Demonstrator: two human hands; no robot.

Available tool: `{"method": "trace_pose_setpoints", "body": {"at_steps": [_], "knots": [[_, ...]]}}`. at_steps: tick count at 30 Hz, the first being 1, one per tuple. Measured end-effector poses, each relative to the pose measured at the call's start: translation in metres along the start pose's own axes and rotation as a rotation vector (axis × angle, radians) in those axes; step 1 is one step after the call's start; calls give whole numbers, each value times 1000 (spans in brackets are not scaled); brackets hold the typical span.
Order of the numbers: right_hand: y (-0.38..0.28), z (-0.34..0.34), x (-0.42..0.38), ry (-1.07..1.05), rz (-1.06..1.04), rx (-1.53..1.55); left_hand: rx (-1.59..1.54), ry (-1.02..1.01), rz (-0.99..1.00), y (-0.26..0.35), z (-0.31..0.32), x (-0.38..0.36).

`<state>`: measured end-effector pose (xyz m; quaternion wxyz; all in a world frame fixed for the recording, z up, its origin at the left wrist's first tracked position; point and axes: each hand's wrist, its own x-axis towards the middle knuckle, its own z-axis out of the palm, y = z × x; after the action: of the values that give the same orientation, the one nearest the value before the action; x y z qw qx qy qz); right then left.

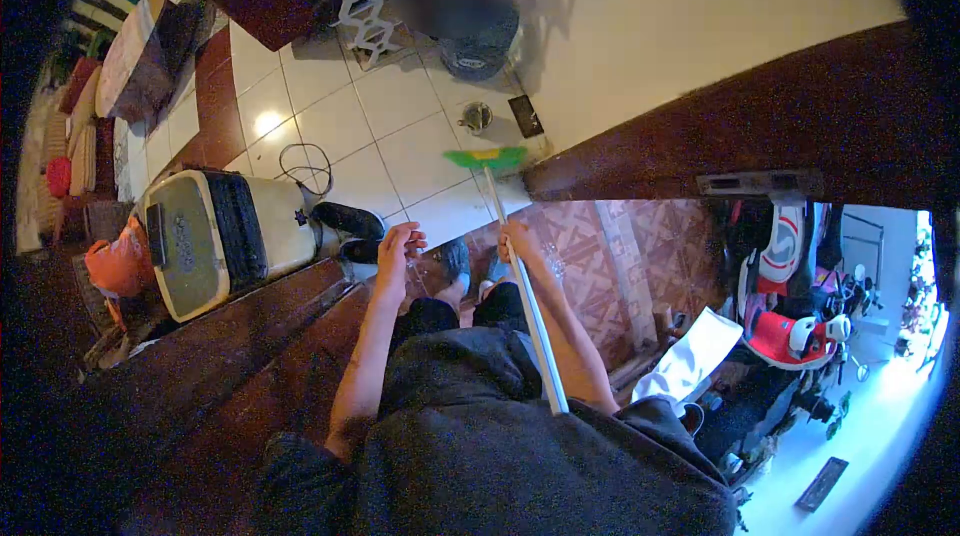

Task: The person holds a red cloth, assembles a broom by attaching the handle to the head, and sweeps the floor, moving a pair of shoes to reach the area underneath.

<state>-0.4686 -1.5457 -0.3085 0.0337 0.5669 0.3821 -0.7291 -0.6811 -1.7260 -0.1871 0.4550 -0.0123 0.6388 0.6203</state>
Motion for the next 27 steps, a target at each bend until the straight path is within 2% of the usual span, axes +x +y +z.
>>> {"method": "trace_pose_setpoints", "body": {"at_steps": [4, 10, 17, 20, 27], "knots": [[18, -14, -21, 16, 29, 45, 3, -40, 2, 2, 0, -3], [40, 6, -47, 3, -6, 40, 7, -46, -36, 3, -4, -5], [18, 30, -14, -36, -23, -39, 24, -24, -31, 3, -5, -11], [17, 15, -8, -29, 20, -17, 19, -21, -19, -4, -5, -23], [85, -36, -67, 13, 143, 73, 3, 30, -30, -24, -10, -46]]}}
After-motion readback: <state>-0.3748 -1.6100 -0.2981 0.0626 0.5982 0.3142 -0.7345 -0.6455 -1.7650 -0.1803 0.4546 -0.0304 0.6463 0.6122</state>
